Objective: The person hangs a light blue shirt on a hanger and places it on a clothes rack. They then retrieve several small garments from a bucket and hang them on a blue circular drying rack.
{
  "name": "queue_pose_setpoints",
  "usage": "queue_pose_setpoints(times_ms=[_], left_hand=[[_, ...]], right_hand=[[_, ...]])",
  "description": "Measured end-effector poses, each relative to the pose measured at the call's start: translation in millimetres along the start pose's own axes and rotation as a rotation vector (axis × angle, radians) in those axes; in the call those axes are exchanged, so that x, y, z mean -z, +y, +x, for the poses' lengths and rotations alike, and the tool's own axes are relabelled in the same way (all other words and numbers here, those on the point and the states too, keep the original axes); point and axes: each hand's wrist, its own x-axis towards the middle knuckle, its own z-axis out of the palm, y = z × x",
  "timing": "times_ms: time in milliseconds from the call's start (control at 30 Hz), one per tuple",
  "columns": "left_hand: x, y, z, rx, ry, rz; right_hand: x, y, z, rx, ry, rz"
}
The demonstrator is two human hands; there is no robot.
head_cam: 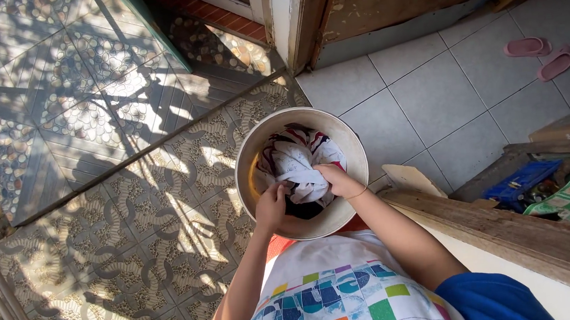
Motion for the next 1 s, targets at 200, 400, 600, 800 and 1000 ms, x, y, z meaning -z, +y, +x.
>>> queue_pose_setpoints(times_ms=[200, 400, 600, 800, 1000], left_hand=[[-21.6, 9.0, 30.7, 0.447, -0.323, -1.225], [-38.4, 6.3, 66.3, 0.313, -0.333, -1.611], [-27.3, 46.3, 26.4, 0.196, -0.354, -1.587], [-28.6, 57.6, 10.0, -0.074, -0.299, -1.281], [15.5, 69.7, -2.1, -0.222, -0.136, -1.787]], right_hand=[[-19.5, -67.1, -159.3, 0.277, -0.405, -0.16], [-2.6, -70.8, -238.4, 0.51, -0.529, -0.924], [21.5, -58.9, -198.7, 0.702, -0.22, -0.265], [14.1, -84.4, -218.9, 0.662, -0.285, 0.066], [51.8, -95.2, -202.6, 0.8, -0.291, 0.057]])
